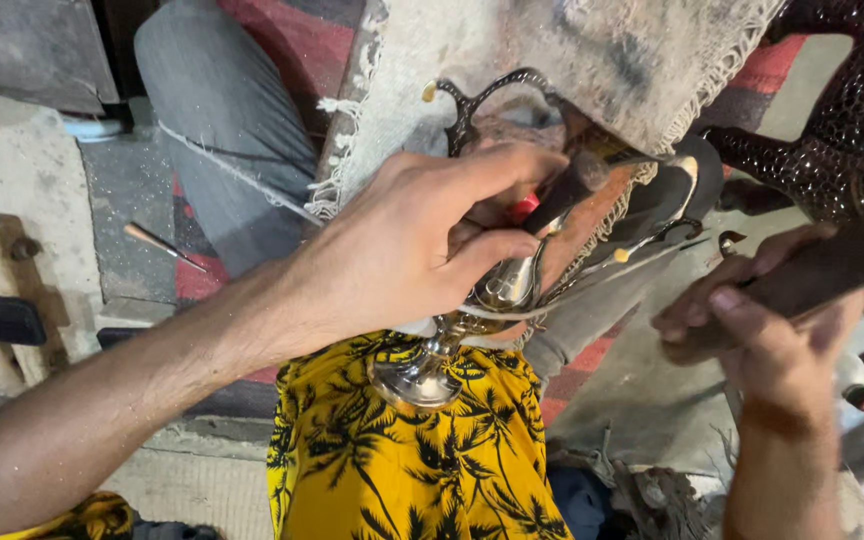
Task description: The person sits on the floor with a brass ewer on their lap and hammers its surface using a punch and a wooden mallet, repositioning the punch repeatedly to work different spots on the vessel's body and neck while rotating the vessel.
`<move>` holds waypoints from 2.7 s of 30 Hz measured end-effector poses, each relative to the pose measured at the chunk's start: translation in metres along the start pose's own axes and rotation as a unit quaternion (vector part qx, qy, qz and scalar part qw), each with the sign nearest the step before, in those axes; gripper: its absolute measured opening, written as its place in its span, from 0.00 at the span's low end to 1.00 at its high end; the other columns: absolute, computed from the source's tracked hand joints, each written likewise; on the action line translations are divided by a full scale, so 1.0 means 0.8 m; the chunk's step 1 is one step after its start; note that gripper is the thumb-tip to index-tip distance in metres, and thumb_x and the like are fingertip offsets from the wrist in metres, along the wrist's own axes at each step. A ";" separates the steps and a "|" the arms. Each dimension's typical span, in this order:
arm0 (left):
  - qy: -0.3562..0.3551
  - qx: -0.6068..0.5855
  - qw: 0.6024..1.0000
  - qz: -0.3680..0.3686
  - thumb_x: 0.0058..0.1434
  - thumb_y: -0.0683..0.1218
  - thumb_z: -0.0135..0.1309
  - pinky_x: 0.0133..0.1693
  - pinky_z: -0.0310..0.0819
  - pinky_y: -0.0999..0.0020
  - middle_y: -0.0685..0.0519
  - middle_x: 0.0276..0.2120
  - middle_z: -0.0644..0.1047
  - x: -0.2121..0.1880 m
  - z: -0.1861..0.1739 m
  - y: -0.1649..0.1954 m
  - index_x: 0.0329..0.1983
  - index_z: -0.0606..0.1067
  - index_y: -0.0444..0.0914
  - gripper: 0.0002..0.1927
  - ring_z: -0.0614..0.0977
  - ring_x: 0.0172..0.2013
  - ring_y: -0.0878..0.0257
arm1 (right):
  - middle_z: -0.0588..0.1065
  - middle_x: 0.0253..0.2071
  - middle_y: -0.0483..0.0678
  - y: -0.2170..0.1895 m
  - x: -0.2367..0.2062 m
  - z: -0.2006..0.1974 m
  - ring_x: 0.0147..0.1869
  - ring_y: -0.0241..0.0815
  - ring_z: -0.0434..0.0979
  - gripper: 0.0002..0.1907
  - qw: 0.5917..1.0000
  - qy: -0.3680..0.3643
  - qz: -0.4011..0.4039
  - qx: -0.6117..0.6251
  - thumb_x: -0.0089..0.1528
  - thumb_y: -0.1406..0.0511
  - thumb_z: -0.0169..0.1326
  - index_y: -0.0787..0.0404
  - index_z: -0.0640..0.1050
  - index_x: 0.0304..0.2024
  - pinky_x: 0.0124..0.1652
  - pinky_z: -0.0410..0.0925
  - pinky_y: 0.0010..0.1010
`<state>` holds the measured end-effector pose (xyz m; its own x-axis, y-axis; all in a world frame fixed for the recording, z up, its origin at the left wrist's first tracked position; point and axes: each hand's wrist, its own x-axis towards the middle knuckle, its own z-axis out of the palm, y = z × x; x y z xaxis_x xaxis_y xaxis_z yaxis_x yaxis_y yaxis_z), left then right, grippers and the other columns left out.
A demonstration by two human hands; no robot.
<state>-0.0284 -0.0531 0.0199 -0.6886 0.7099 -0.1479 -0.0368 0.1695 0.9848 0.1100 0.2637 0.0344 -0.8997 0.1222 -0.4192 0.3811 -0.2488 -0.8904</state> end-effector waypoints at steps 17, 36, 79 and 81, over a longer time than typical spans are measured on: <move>0.047 -0.017 0.996 -0.067 0.66 0.38 0.58 0.34 0.84 0.70 0.45 0.54 0.81 0.003 0.017 0.021 0.60 0.72 0.33 0.19 0.87 0.43 0.62 | 0.84 0.35 0.50 -0.032 0.150 -0.086 0.37 0.37 0.86 0.06 0.833 0.176 0.522 0.048 0.61 0.73 0.64 0.66 0.84 0.41 0.38 0.77 0.29; 0.310 -0.191 0.913 -0.187 0.68 0.32 0.55 0.46 0.84 0.75 0.49 0.47 0.82 -0.025 0.085 0.025 0.61 0.67 0.32 0.20 0.85 0.45 0.69 | 0.80 0.31 0.51 -0.085 0.214 0.026 0.32 0.41 0.82 0.11 0.698 -0.311 0.020 -0.645 0.56 0.70 0.67 0.63 0.82 0.41 0.34 0.73 0.32; -0.191 0.012 0.982 0.007 0.61 0.40 0.58 0.31 0.79 0.59 0.46 0.34 0.84 0.037 -0.007 0.009 0.57 0.79 0.44 0.20 0.86 0.26 0.55 | 0.77 0.29 0.50 0.005 -0.052 0.010 0.29 0.38 0.79 0.09 0.905 0.073 -0.041 -0.417 0.64 0.70 0.65 0.66 0.76 0.37 0.30 0.71 0.26; -0.271 0.002 0.959 -0.085 0.62 0.40 0.57 0.28 0.82 0.64 0.50 0.35 0.84 0.046 -0.007 0.007 0.59 0.78 0.51 0.22 0.88 0.24 0.61 | 0.75 0.30 0.43 0.019 -0.069 0.021 0.30 0.33 0.75 0.09 0.948 0.082 -0.045 -0.305 0.65 0.71 0.63 0.62 0.74 0.37 0.35 0.71 0.23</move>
<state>-0.0580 -0.0300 0.0207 -0.1956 0.9226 -0.3325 -0.1108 0.3161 0.9422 0.1620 0.2367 0.0468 -0.9077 0.2776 -0.3146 0.4026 0.3655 -0.8393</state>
